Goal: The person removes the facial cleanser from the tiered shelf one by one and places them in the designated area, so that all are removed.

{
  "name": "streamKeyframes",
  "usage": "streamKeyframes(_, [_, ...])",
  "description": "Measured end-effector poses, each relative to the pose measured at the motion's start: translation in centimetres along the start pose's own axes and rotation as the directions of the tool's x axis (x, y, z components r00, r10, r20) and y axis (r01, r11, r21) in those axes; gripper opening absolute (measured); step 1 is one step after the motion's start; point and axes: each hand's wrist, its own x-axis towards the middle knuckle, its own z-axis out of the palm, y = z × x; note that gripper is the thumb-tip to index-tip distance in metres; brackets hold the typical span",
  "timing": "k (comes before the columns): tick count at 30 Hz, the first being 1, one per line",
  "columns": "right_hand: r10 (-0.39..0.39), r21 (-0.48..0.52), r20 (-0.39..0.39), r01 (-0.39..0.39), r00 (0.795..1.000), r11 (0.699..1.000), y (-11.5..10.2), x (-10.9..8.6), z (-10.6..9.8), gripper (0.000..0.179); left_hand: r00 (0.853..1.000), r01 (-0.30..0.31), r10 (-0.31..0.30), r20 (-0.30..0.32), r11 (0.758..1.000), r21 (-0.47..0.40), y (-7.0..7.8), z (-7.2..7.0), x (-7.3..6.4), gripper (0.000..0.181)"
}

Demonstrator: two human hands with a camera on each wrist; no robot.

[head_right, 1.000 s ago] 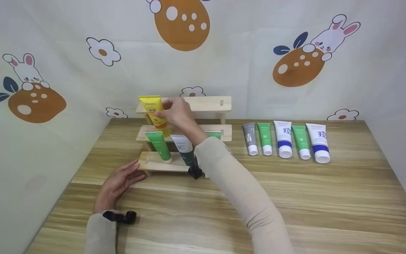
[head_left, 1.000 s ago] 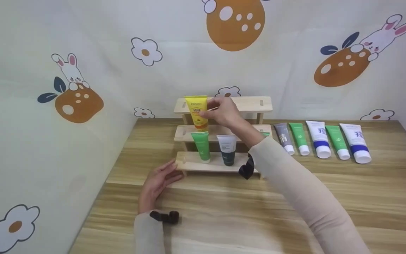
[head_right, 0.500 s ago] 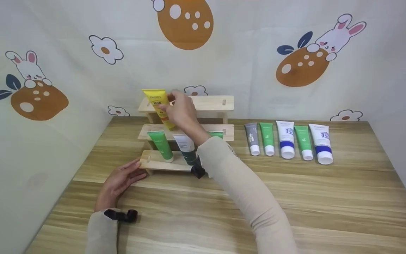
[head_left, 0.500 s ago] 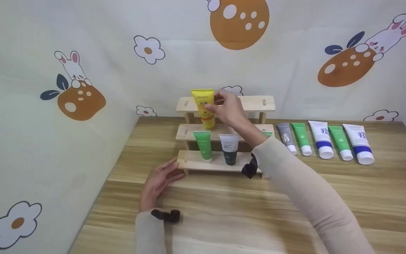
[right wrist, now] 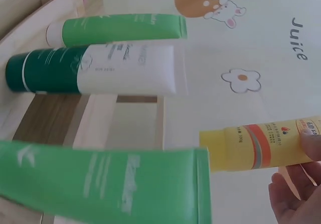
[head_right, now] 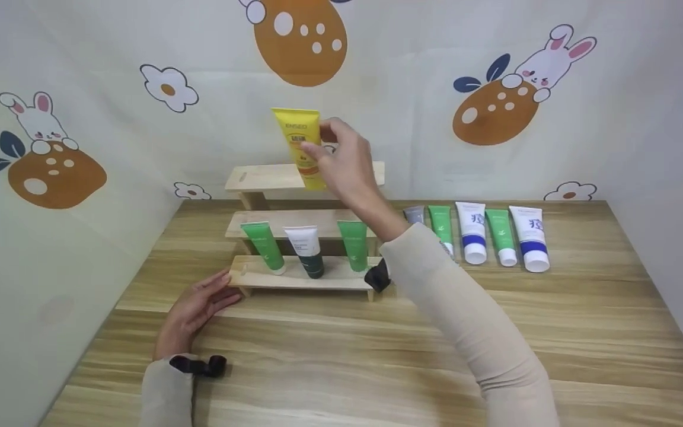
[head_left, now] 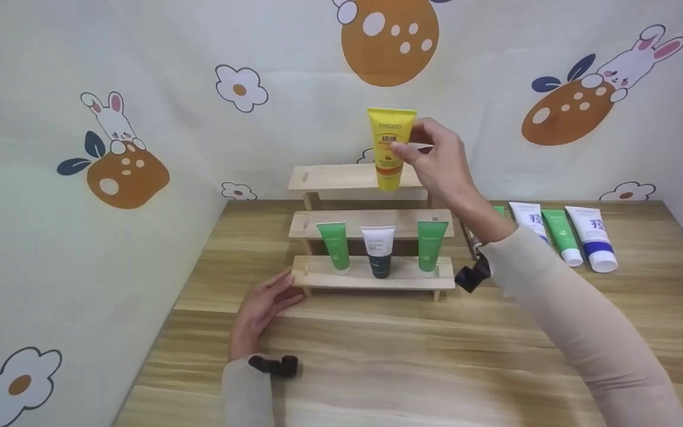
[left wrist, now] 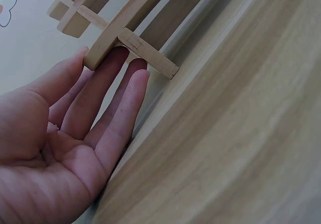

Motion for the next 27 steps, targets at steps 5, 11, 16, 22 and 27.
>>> streamKeyframes(5, [-0.041, 0.036, -0.084, 0.044, 0.996, 0.998, 0.6, -0.7, -2.8, 0.037, 1.000, -0.007, 0.007, 0.011, 1.000, -0.005, 0.1, 0.0, 0.0, 0.053])
streamKeyframes(11, [-0.052, 0.021, -0.143, 0.056, 0.988, 0.998, 1.3, -2.0, -5.9, 0.039, 1.000, -0.003, 0.003, 0.003, 1.000, -0.001, -0.1, 0.0, 0.0, 0.052])
streamKeyframes(16, [-0.039, 0.042, -0.167, 0.046, 0.985, 0.998, 2.4, -3.2, -7.7, 0.043, 1.000, -0.020, 0.020, 0.006, 1.000, -0.011, -0.2, -0.1, -0.1, 0.051])
streamKeyframes(22, [-0.002, 0.069, -0.171, 0.014, 0.985, 0.998, 4.2, -4.7, -8.9, 0.043, 1.000, -0.022, 0.022, 0.002, 1.000, 0.011, -0.3, -0.2, -0.2, 0.051])
streamKeyframes(27, [0.027, 0.038, -0.146, -0.022, 0.989, 0.999, 6.2, -6.3, -9.8, 0.046, 1.000, -0.015, 0.015, -0.005, 1.000, 0.008, -0.2, 0.0, -0.1, 0.048])
